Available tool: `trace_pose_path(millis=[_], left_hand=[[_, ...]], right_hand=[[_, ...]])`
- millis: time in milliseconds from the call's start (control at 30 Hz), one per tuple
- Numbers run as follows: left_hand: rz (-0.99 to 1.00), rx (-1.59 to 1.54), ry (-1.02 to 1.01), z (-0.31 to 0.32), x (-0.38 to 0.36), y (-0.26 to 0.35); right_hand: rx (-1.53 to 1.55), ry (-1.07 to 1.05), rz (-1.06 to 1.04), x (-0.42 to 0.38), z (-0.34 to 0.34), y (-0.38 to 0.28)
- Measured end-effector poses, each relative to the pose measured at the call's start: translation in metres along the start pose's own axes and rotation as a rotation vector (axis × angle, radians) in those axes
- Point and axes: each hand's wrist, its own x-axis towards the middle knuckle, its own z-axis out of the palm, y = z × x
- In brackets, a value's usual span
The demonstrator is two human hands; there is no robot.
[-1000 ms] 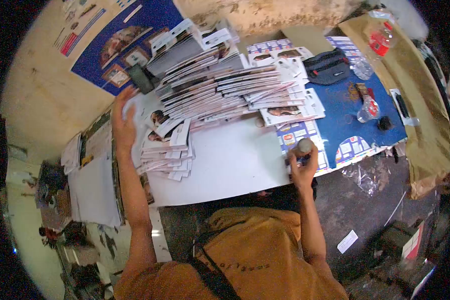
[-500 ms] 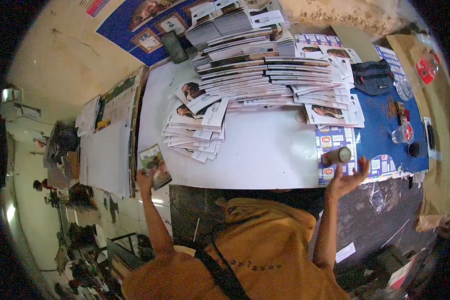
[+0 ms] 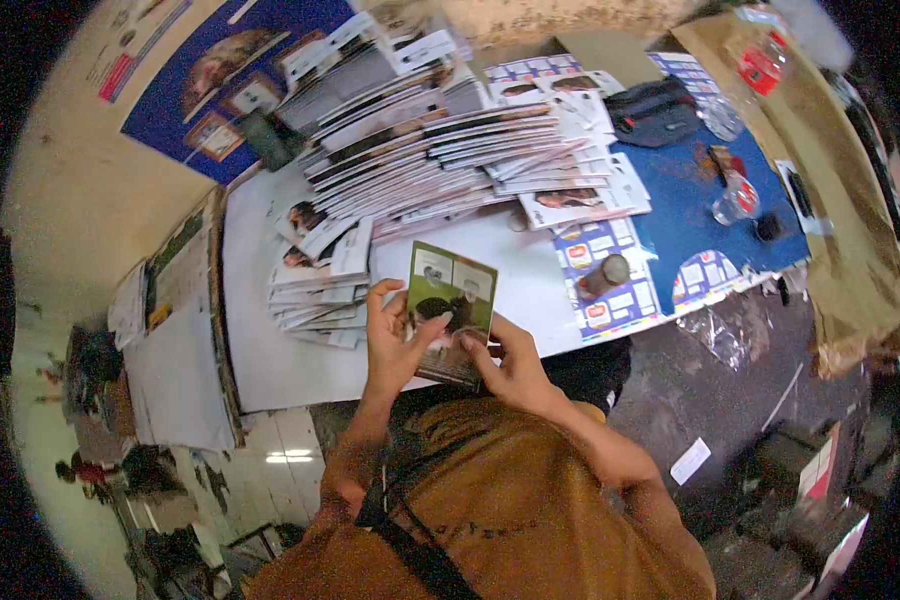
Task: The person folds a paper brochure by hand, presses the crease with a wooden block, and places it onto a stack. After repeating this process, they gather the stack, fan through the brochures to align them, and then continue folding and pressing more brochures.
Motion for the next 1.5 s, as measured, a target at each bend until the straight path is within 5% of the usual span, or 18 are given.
trace_pose_path(millis=[133, 233, 500, 800, 900, 1133, 1333, 1500], left_hand=[[0.231, 0.181, -0.065, 0.028, 0.001, -0.038], [0.12, 0.425, -0.173, 0.034, -0.008, -0.041], [-0.243, -0.353, -0.09, 0.003, -0.01, -0.04], [-0.216, -0.295, -0.101, 0.002, -0.008, -0.036], [-0.233, -0.334, -0.116, 0.0, -0.007, -0.03], [-0.138, -0.301, -0.284, 0.015, -0.016, -0.029], [-0.266, -0.427, -0.084, 0.021, -0.015, -0.022], [-0.341, -0.254, -0.142, 0.017, -0.019, -0.026]], right_hand=[[-0.312, 0.102, -0.081, -0.007, -0.027, -0.001], [-0.563, 0.095, -0.174, -0.015, -0.023, -0.007], [-0.194, -0.116, -0.049, -0.009, -0.026, -0.037], [-0.093, -0.014, -0.035, -0.008, -0.021, -0.027], [0.062, 0.03, 0.197, -0.012, -0.023, -0.014], [-0.079, 0.011, 0.042, -0.005, -0.01, -0.011], [-0.054, 0.025, 0.087, -0.002, -0.005, -0.011], [-0.339, -0.019, 0.093, -0.001, -0.022, -0.02]])
